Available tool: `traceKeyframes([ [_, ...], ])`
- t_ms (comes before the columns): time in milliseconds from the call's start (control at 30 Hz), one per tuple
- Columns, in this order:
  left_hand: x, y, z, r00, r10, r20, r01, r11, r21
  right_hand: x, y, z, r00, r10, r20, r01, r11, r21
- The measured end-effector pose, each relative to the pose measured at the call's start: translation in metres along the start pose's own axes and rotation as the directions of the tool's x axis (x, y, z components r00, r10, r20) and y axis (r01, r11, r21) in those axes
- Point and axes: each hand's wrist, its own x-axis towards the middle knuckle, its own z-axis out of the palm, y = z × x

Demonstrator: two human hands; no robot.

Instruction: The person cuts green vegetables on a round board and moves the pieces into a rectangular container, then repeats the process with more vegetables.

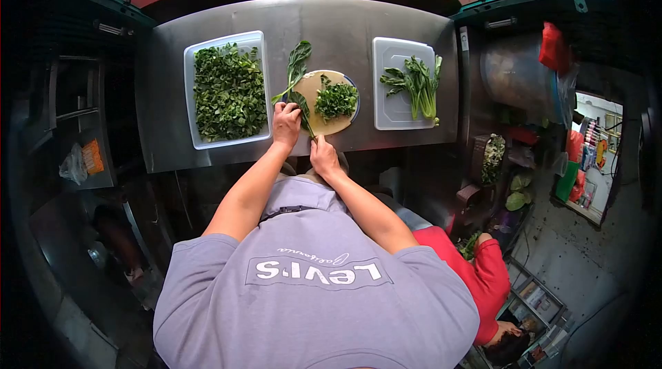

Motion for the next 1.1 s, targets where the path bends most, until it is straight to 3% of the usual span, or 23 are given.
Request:
traceKeyframes([
  [500, 0.012, 0.007, -0.01, 0.994, -0.051, 0.093, 0.041, 0.993, 0.111, 0.0, -0.005, 0.004, 0.998, 0.062, 0.028, -0.061, 0.998, -0.023],
  [1100, 0.016, 0.007, -0.007, 0.986, -0.085, 0.142, 0.07, 0.991, 0.111, 0.004, -0.006, 0.004, 0.997, 0.068, 0.02, -0.066, 0.993, -0.096],
])
